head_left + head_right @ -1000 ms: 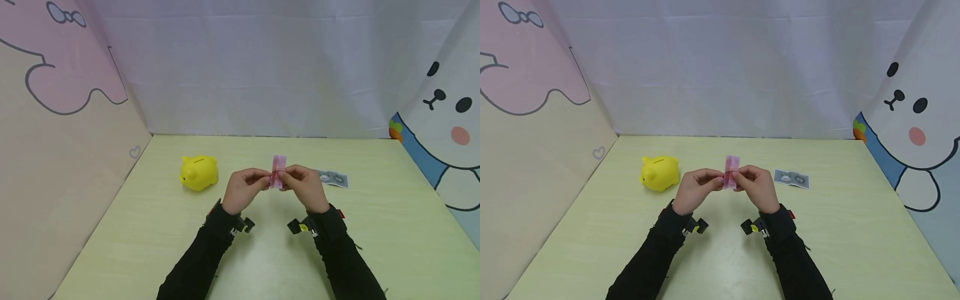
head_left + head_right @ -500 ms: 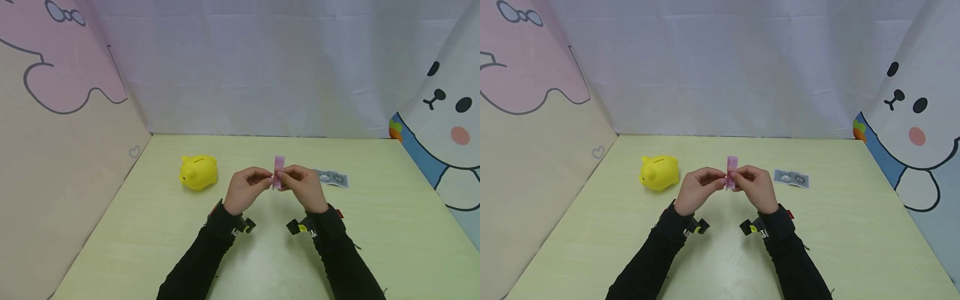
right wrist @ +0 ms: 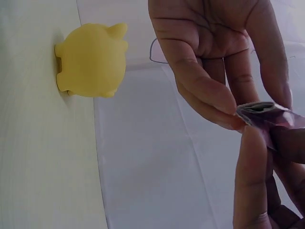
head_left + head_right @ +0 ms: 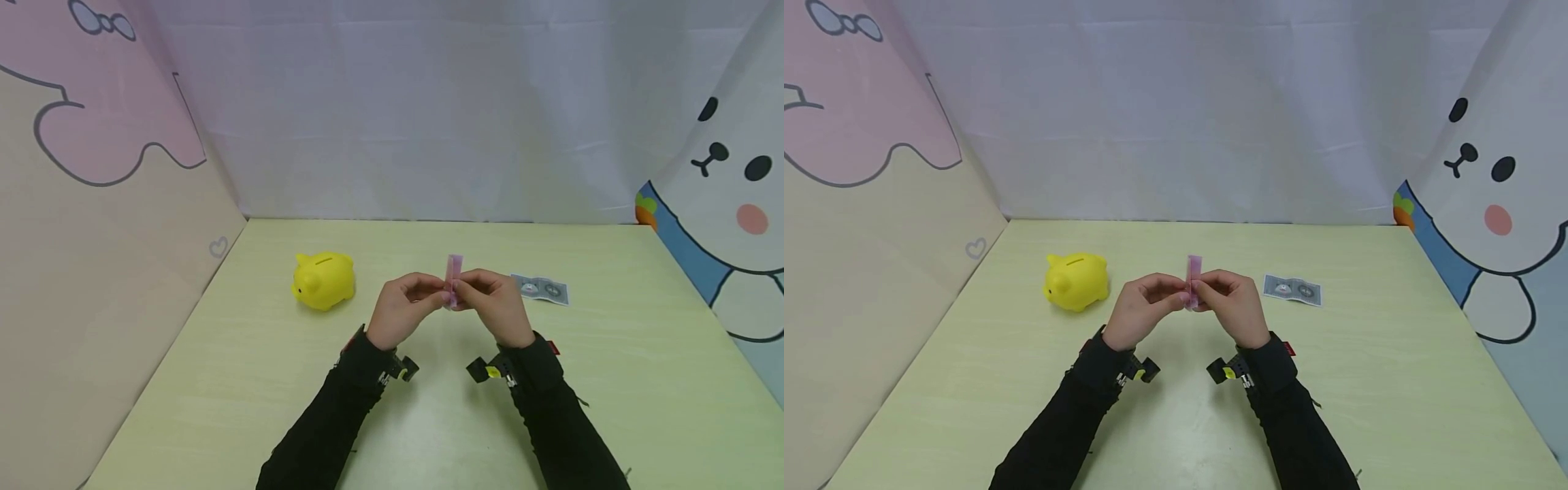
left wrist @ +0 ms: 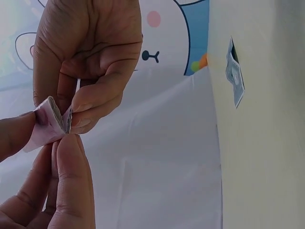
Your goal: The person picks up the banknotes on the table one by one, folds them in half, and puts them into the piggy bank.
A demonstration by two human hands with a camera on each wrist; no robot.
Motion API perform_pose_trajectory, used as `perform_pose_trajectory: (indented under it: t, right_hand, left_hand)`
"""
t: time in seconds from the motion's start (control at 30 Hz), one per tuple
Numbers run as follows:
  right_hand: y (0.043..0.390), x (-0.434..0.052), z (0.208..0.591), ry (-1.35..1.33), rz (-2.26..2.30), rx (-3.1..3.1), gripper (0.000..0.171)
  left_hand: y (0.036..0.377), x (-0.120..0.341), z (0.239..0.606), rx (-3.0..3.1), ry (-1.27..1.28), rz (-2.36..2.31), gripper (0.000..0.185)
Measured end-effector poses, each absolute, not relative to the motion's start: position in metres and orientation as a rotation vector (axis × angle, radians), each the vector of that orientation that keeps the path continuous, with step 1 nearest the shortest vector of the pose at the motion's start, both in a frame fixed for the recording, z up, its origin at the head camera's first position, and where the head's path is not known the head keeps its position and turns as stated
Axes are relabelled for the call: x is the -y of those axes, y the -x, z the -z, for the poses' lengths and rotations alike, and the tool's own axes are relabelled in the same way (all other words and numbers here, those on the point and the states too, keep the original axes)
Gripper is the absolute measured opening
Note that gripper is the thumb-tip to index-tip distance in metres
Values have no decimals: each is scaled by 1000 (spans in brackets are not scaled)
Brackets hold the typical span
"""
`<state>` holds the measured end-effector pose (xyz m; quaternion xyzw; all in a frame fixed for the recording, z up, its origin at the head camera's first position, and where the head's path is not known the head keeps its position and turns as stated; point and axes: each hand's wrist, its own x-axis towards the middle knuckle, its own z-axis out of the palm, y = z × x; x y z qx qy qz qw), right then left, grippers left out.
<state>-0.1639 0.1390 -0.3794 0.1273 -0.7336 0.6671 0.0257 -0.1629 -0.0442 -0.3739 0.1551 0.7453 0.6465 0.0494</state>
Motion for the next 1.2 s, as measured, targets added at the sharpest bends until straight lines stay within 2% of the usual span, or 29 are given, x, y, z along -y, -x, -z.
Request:
perform_pose_trajectory:
  t: [0.8,1.2]
  right_hand:
    - [164,-139,379,-402,-2044,2345,24]
    - [163,-144,372,-339,-2035,2331,40]
  left_hand:
    - [165,42,376,-2161,-474,-1969,22]
    - [164,40,375,-2131,-416,-1965,19]
